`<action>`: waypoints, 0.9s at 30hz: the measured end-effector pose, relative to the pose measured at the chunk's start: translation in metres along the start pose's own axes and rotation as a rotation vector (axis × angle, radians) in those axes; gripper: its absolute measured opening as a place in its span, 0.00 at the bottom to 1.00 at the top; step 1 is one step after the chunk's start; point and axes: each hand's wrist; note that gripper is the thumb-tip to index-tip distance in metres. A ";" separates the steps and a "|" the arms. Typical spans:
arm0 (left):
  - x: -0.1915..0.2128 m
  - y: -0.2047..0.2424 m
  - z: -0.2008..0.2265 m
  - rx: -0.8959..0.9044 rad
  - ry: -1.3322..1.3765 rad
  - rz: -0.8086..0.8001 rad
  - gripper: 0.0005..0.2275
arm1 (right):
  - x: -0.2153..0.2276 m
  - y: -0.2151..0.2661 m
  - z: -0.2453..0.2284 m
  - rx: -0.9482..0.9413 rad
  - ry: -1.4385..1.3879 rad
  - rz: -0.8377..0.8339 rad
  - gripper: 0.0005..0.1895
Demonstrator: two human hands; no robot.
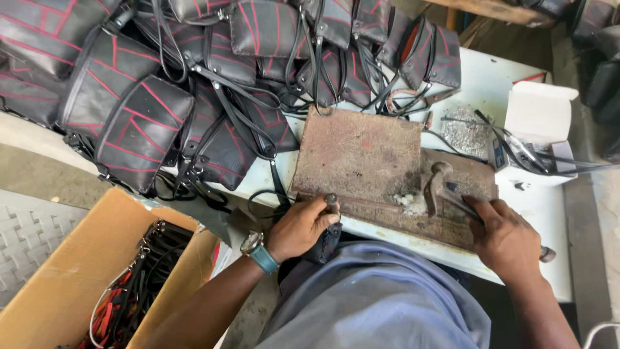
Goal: The person assembles small black leather-like purses with red stitching. They attach metal hardware to the strap ends using a hammer and punch, then affix the straps to the purse body. The person handles multiple purses, moving them between a work surface and a pile of finished items.
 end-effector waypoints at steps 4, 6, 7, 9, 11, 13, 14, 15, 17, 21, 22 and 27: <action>-0.002 -0.004 0.004 0.033 -0.060 -0.075 0.12 | 0.001 -0.004 -0.005 0.030 -0.143 -0.009 0.25; -0.003 -0.005 0.005 0.068 -0.074 -0.096 0.11 | 0.009 -0.007 -0.023 0.166 -0.310 0.086 0.31; -0.003 -0.005 0.005 0.079 -0.082 -0.104 0.11 | 0.010 -0.005 -0.039 0.212 -0.431 0.043 0.33; -0.004 -0.004 0.002 0.088 -0.083 -0.132 0.12 | 0.007 0.006 -0.082 0.208 -0.509 -0.140 0.33; -0.008 0.001 -0.002 0.057 -0.117 -0.131 0.12 | -0.002 0.016 -0.124 0.401 -0.787 -0.380 0.32; -0.008 0.005 -0.007 0.065 -0.152 -0.107 0.13 | -0.013 0.016 -0.164 0.499 -0.836 -0.339 0.23; -0.011 0.006 -0.011 0.086 -0.163 -0.090 0.16 | -0.015 0.014 -0.176 0.478 -0.835 -0.354 0.17; -0.015 0.007 -0.016 0.076 -0.155 -0.031 0.16 | -0.014 0.013 -0.178 0.434 -0.841 -0.377 0.16; -0.020 0.012 -0.028 0.072 -0.138 0.085 0.17 | -0.009 0.006 -0.175 0.348 -0.870 -0.432 0.14; -0.031 0.021 -0.055 0.164 -0.116 0.116 0.17 | 0.005 -0.023 -0.134 0.175 -0.893 -0.001 0.12; -0.032 0.023 -0.059 0.194 -0.111 0.119 0.17 | 0.007 -0.035 -0.122 0.086 -0.890 0.050 0.12; -0.038 0.041 -0.062 0.318 -0.078 0.202 0.17 | -0.014 -0.069 -0.086 -0.126 -0.485 0.168 0.11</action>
Point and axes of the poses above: each hand's wrist, its own y-axis away from the middle knuckle, its own x-axis out of the back of the hand, z = x × y, and after that the axes turned 15 degrees about -x, right-handed
